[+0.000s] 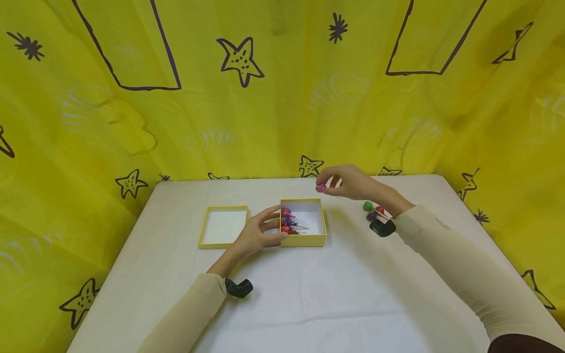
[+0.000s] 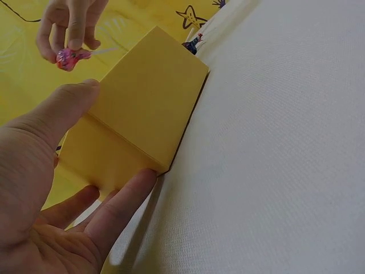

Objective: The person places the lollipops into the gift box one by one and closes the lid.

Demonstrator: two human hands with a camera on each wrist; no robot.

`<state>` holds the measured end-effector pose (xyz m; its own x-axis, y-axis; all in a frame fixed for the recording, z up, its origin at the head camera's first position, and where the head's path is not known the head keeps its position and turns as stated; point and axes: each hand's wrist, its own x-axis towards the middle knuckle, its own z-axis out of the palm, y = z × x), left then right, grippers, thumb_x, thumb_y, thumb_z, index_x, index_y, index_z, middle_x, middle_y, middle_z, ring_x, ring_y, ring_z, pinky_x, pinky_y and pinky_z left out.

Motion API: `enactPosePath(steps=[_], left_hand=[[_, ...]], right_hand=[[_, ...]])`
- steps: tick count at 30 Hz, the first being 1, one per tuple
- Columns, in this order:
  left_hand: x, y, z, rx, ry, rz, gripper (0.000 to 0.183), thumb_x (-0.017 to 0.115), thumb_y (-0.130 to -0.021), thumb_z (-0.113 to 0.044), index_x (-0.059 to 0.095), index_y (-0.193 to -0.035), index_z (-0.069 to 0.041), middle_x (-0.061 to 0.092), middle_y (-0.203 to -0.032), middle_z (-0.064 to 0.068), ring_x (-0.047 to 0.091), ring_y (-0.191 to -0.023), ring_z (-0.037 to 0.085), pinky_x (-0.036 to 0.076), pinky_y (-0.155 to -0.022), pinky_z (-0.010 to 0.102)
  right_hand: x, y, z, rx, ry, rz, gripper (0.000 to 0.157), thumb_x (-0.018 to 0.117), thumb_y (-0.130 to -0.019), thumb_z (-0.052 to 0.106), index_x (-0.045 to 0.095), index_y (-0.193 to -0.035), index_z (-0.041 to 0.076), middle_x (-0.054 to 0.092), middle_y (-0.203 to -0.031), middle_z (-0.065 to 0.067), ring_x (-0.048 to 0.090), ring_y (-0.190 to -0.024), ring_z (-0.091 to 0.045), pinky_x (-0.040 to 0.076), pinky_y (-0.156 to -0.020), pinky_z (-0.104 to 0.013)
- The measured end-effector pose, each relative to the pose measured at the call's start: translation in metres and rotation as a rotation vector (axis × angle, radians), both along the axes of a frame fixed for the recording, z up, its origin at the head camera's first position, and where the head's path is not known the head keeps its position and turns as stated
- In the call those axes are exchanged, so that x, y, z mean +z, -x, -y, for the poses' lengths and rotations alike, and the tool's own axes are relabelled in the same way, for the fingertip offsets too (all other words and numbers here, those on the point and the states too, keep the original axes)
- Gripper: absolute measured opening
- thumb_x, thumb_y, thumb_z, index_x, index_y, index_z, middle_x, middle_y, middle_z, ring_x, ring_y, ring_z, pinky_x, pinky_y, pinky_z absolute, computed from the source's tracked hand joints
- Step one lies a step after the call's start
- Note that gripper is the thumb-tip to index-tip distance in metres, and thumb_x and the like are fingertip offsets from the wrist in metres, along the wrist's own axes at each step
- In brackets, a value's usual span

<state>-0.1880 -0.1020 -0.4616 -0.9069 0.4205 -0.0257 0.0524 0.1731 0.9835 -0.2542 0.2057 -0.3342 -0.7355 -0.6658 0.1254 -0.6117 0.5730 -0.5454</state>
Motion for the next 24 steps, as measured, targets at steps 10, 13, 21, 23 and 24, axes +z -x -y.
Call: enactPosePath(steps=[10, 13, 21, 23, 24], left_hand=[[0.002, -0.001, -0.001, 0.008, -0.004, 0.019, 0.082, 0.083, -0.089, -0.016, 0.04, -0.159, -0.021, 0.046, -0.155, 0.015, 0.053, -0.135, 0.036, 0.056, -0.098, 0.044], [0.002, 0.0, -0.001, 0.006, -0.009, 0.023, 0.081, 0.082, -0.09, -0.015, 0.04, -0.159, -0.021, 0.046, -0.155, 0.015, 0.052, -0.136, 0.036, 0.056, -0.098, 0.044], [0.003, -0.001, -0.002, 0.025, 0.015, 0.027, 0.081, 0.082, -0.089, -0.018, 0.041, -0.159, -0.024, 0.048, -0.155, 0.013, 0.054, -0.135, 0.036, 0.056, -0.097, 0.045], [0.003, -0.001, -0.002, 0.027, 0.018, 0.021, 0.081, 0.082, -0.089, -0.018, 0.041, -0.158, -0.024, 0.048, -0.154, 0.014, 0.054, -0.135, 0.036, 0.056, -0.097, 0.045], [0.003, -0.001, -0.002, 0.028, 0.017, 0.02, 0.08, 0.082, -0.089, -0.017, 0.041, -0.158, -0.024, 0.048, -0.154, 0.014, 0.054, -0.134, 0.036, 0.056, -0.097, 0.045]], right_hand=[[-0.007, 0.001, 0.032, 0.046, 0.053, 0.023, 0.02, 0.076, -0.093, 0.006, 0.074, -0.113, 0.007, 0.074, -0.112, -0.006, 0.07, -0.089, -0.023, 0.061, -0.081, -0.038], [-0.014, 0.002, 0.038, 0.055, 0.063, 0.033, 0.021, 0.076, -0.093, 0.005, 0.074, -0.113, 0.008, 0.074, -0.112, -0.005, 0.07, -0.09, -0.023, 0.061, -0.081, -0.038], [-0.035, 0.001, 0.054, 0.064, 0.045, 0.055, 0.021, 0.074, -0.094, 0.005, 0.073, -0.114, 0.009, 0.074, -0.112, -0.003, 0.07, -0.092, -0.023, 0.06, -0.079, -0.033], [-0.039, 0.001, 0.057, 0.067, 0.046, 0.056, 0.021, 0.075, -0.093, 0.004, 0.074, -0.113, 0.008, 0.074, -0.112, -0.004, 0.07, -0.092, -0.023, 0.06, -0.079, -0.032], [-0.042, 0.0, 0.059, 0.066, 0.043, 0.056, 0.02, 0.075, -0.093, 0.004, 0.074, -0.113, 0.008, 0.074, -0.111, -0.004, 0.069, -0.092, -0.022, 0.06, -0.08, -0.032]])
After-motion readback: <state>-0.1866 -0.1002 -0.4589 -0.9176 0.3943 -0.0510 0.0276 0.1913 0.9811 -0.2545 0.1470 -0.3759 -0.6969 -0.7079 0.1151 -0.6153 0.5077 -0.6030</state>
